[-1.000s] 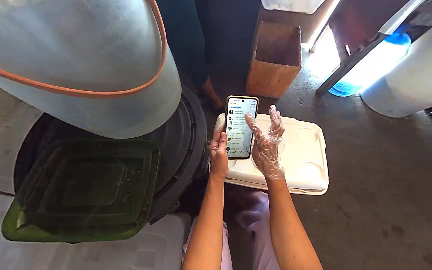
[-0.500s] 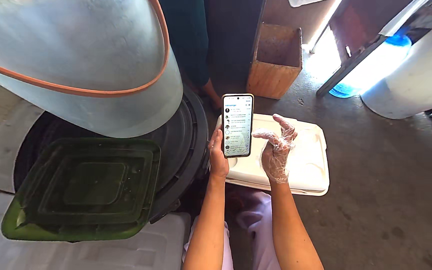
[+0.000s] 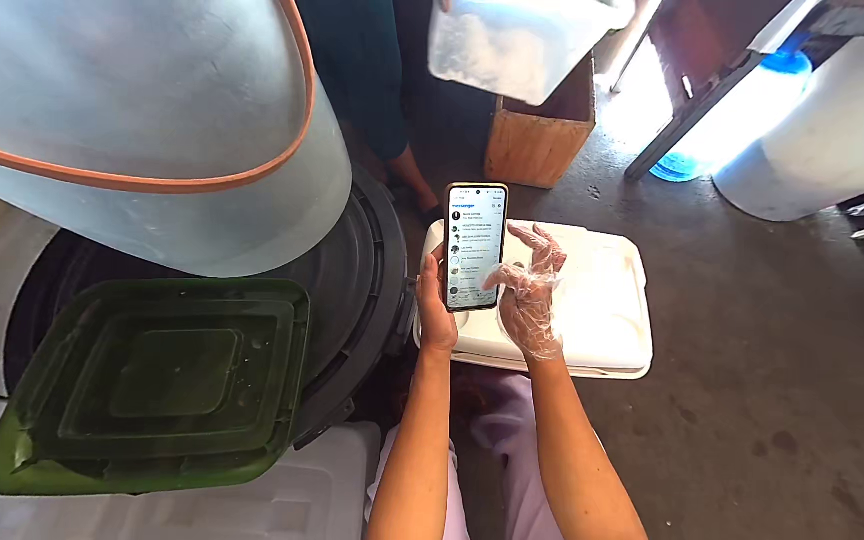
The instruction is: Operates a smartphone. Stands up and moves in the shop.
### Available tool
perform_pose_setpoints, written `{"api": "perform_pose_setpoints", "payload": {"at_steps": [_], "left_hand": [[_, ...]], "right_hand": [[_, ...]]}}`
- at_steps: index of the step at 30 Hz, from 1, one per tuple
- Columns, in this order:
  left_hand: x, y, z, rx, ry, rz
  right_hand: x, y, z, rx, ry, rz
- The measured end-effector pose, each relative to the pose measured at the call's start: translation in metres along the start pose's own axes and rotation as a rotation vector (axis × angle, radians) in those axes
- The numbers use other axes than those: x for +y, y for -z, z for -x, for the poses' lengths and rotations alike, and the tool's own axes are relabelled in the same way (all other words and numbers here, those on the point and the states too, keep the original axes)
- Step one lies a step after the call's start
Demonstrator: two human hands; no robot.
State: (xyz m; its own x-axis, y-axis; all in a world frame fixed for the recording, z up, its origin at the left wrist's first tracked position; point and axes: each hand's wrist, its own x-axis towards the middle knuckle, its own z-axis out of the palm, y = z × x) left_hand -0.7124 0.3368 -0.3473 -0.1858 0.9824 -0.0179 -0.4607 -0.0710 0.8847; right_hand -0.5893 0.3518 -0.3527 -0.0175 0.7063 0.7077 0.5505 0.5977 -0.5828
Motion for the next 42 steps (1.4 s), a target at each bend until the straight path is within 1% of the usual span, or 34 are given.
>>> {"api": "perform_pose_setpoints", "payload": {"at_steps": [3, 5, 6, 7, 9, 11, 13, 14, 18, 23, 26, 27, 30, 32, 39, 42], "left_hand": [[0.002, 0.000, 0.000, 0.016, 0.015, 0.028], [0.002, -0.001, 0.001, 0.036, 0.020, 0.038], [0.003, -0.002, 0.001, 0.043, 0.027, 0.056], [0.003, -0.002, 0.001, 0.049, 0.037, 0.077], [0.003, -0.001, 0.001, 0.051, 0.060, 0.111], [0.004, -0.001, 0.000, 0.039, 0.074, 0.113], [0.004, -0.001, 0.000, 0.035, 0.076, 0.104], [0.004, -0.001, 0.001, 0.029, 0.074, 0.095], [0.004, -0.002, 0.001, 0.020, 0.061, 0.073], [0.003, -0.001, 0.001, -0.014, 0.016, 0.093], [0.003, -0.002, 0.001, -0.007, -0.008, 0.082], [0.003, -0.002, 0.002, 0.003, -0.004, 0.073], [0.004, -0.004, 0.003, 0.043, 0.002, 0.066], [0.003, -0.005, 0.002, 0.067, -0.010, 0.061], [0.004, -0.005, 0.002, 0.069, 0.013, 0.070], [0.003, -0.003, 0.002, 0.044, 0.026, 0.076]], "right_hand": [[0.000, 0.004, -0.001, 0.048, -0.034, -0.044], [0.000, 0.006, -0.001, 0.070, -0.130, -0.072], [0.000, 0.008, -0.002, 0.069, -0.212, -0.136], [0.000, 0.009, -0.004, 0.059, -0.323, -0.257], [-0.004, 0.013, -0.008, 0.011, -0.627, -0.600], [-0.010, 0.018, -0.014, -0.062, -0.888, -0.818], [-0.013, 0.019, -0.017, -0.120, -1.028, -0.952], [-0.012, 0.019, -0.016, -0.147, -1.053, -1.009], [-0.010, 0.016, -0.013, -0.170, -1.068, -1.118], [-0.011, 0.016, -0.013, -0.148, -1.089, -1.110], [-0.012, 0.016, -0.014, -0.140, -1.076, -1.066], [-0.013, 0.016, -0.014, -0.145, -1.047, -1.028], [-0.015, 0.018, -0.012, -0.190, -0.861, -0.807], [-0.014, 0.018, -0.011, -0.193, -0.813, -0.759], [-0.013, 0.017, -0.010, -0.172, -0.833, -0.779], [-0.013, 0.017, -0.011, -0.172, -0.847, -0.793]]}}
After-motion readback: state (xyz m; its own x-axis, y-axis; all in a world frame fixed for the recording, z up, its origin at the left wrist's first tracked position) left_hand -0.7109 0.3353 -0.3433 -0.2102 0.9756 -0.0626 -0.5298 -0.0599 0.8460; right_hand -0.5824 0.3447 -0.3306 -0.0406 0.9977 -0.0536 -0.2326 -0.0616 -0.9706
